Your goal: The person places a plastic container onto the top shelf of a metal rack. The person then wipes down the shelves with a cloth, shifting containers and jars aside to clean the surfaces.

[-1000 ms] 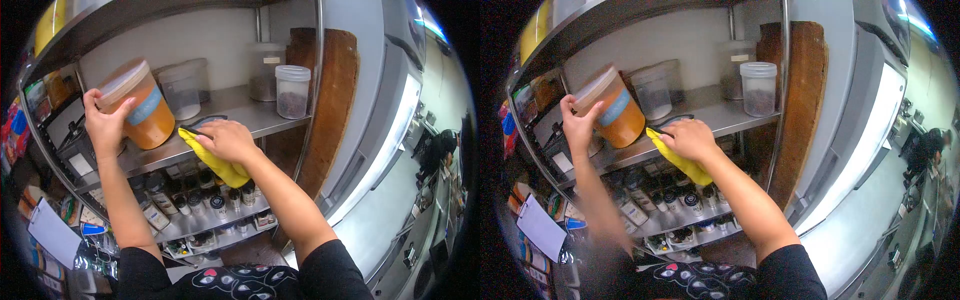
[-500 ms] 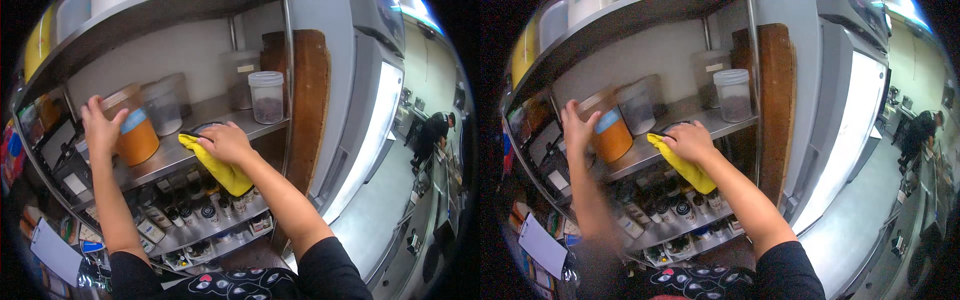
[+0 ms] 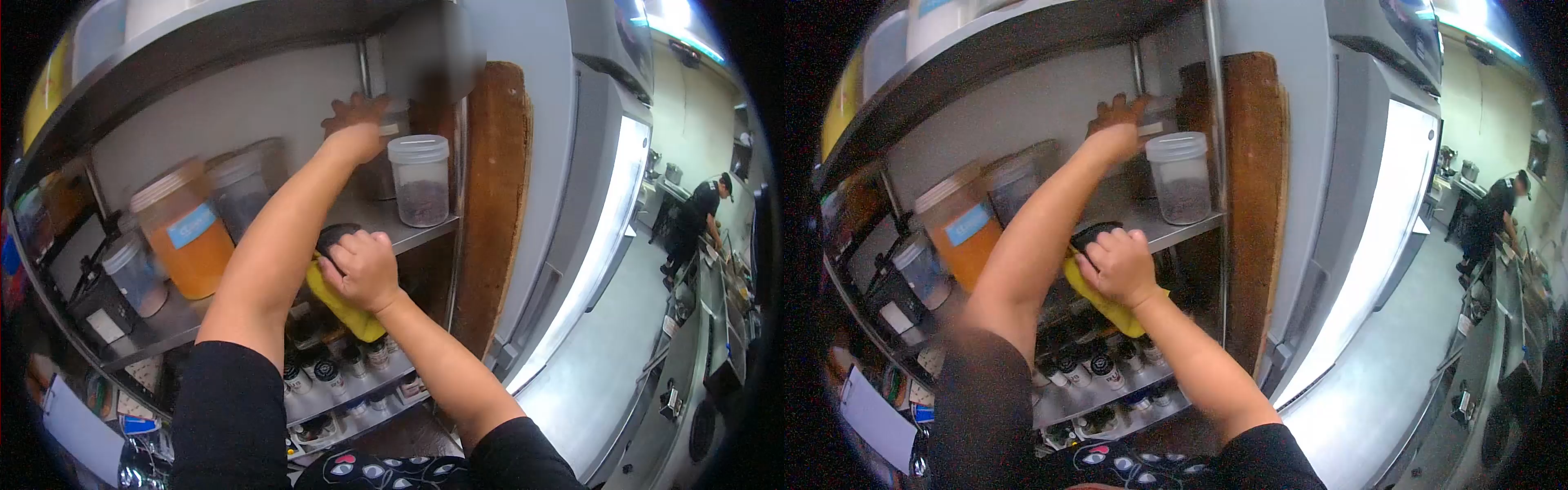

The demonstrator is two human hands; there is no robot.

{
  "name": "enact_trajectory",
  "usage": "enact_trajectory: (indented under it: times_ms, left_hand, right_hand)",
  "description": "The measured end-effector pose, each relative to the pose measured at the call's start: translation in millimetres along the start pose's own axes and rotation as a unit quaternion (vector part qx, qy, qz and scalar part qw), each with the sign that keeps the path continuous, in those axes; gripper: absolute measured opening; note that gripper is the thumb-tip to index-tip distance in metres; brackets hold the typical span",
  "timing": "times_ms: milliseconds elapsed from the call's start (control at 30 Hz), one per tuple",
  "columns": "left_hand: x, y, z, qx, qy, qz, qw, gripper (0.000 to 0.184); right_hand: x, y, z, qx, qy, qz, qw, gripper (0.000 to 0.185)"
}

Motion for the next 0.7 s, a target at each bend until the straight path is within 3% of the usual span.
enact_trajectory:
  times_ms: [100,367,467,500,533,567,600,700]
  left_hand:
    - [17.8,5.9,-7.2,-0.015,0.065,0.031,0.997,0.071]
    - [44.6,49.5,-59.7,-0.065,-0.010,-0.004,0.998,0.073]
    - [71.3,97.1,-113.6,0.009,-0.128,-0.135,0.982,0.061]
    - [61.3,89.6,-98.4,-0.042,-0.093,-0.123,0.987,0.063]
    - [78.7,117.3,-131.6,-0.086,-0.168,-0.182,0.965,0.062]
    - [69.2,100.1,-106.8,-0.067,-0.134,-0.224,0.963,0.061]
    - [70.1,103.7,-110.5,-0.051,-0.132,-0.223,0.965,0.062]
    - [77.0,112.7,-122.5,-0.006,-0.106,-0.146,0.984,0.065]
  right_hand:
    - [-1.0,-3.6,0.5,0.001,-0.002,0.005,1.000,0.018]
    - [-4.9,-3.9,-2.9,0.002,-0.002,-0.007,1.000,0.019]
    - [-5.7,-3.6,-4.7,0.003,-0.001,-0.008,1.000,0.020]
    - [-7.2,-4.6,-6.9,0.017,-0.002,-0.004,1.000,0.020]
    - [-11.1,-6.1,-12.8,0.012,-0.033,-0.003,0.999,0.023]
    - [-13.3,-5.0,-19.4,-0.003,-0.032,-0.012,0.999,0.023]
    - [-12.9,-4.9,-15.2,0.012,0.040,-0.025,0.999,0.024]
    - [-13.9,-6.8,-9.2,0.013,-0.056,-0.037,0.998,0.024]
Point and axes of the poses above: each hand's wrist, its own x-axis towards the middle knuckle, its own z-axis out of the back of the hand, y = z × x, the point moved 2 cm from there along x, towards the middle knuckle, and after that the axes turned 8 degrees about -x, right-handed, at the moved point
